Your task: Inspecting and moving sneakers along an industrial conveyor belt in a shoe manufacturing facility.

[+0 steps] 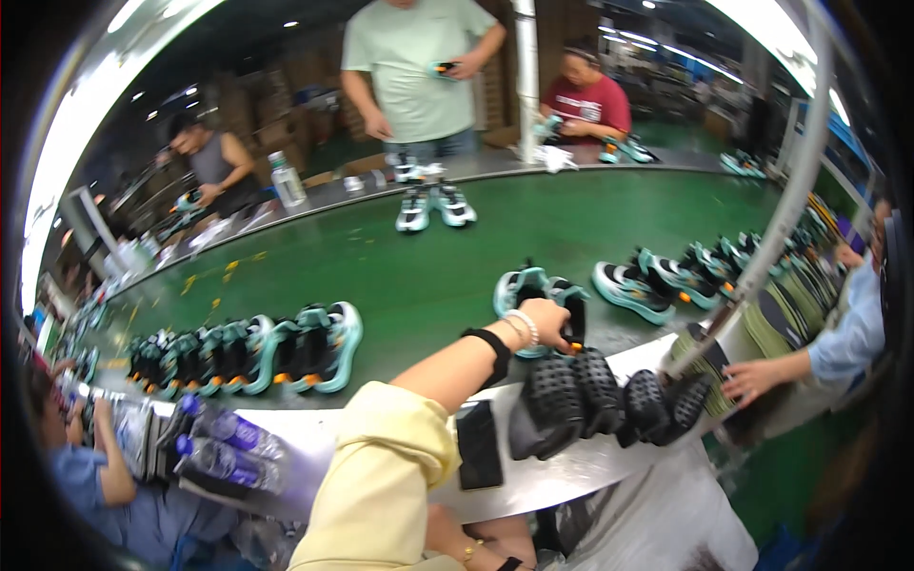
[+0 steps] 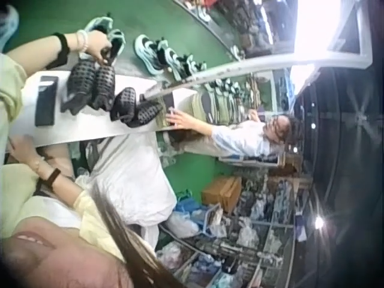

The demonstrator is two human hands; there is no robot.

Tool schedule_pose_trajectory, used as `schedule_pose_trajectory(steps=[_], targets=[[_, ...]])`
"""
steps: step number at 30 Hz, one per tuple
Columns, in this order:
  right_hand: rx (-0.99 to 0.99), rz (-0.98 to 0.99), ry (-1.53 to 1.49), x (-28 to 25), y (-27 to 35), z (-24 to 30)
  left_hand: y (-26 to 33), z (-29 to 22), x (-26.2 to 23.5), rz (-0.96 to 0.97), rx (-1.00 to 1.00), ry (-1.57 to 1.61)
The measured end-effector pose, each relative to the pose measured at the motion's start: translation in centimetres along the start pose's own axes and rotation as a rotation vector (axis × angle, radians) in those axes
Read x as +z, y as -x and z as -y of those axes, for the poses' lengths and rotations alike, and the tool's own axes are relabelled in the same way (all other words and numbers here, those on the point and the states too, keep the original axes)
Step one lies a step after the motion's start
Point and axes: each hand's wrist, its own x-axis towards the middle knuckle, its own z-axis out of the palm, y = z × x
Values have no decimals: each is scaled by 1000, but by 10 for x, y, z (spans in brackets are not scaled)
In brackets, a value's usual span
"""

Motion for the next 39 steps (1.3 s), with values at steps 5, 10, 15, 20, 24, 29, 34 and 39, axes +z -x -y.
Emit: schedule_pose_trajectory(steps=[5,10,15,20,24,29,34,39], targets=[[-89,-209,-214,-20,-17,37,83,50,-11,-86,-158,31],[-34,-122,-148,-20,-14,46,214,92,-22,-116,-474,41],[127,-248,-121,-50,-26,70,264,68,3,-295,-471,120],[-2,-898,248,-194,-45,131,311,49,13,-521,-656,205],[524,-753,612,-261,-47,137,318,48,19,-657,-705,236],[571,-461,930,-248,-57,102,319,56,28,-777,-807,358],[568,-518,997,-241,-62,92,313,47,34,-810,-734,478],[659,-468,1135,-263,-59,74,317,58,40,-908,-641,501]])
